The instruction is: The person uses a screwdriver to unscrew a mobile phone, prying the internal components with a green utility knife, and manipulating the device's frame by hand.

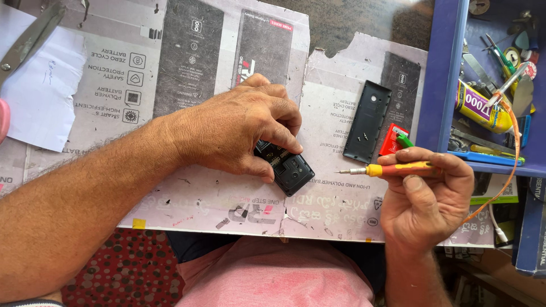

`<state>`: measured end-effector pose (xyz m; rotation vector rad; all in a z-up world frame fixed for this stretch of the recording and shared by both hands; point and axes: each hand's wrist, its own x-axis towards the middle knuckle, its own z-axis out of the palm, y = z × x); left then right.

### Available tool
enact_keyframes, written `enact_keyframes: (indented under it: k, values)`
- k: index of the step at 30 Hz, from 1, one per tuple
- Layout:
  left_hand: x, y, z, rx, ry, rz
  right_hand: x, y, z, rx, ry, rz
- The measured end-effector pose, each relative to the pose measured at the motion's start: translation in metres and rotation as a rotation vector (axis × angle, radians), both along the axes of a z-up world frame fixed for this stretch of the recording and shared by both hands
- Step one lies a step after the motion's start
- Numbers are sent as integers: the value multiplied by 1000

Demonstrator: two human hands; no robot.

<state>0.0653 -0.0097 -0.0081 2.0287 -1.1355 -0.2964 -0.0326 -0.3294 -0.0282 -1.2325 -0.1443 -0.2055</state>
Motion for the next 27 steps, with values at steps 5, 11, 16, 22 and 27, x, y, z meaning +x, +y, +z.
enact_keyframes:
  k: [5, 11, 16, 22, 27]
  values:
    - [-1, 0, -1, -7, -19, -1, -4, 6, -5, -218, -153, -69]
    - [0, 1, 0, -23, -12, -8, -12, 12, -3, -460, -211, -104]
    - [4, 3, 0, -49, -21, -47, -15, 17, 5, -633, -256, -104]
    - [6, 0, 10, -11, -28, -45, -14, 29, 21, -935, -474, -16]
    - [4, -1, 7, 82, 66, -17, -7, 32, 34, -1063, -527, 94]
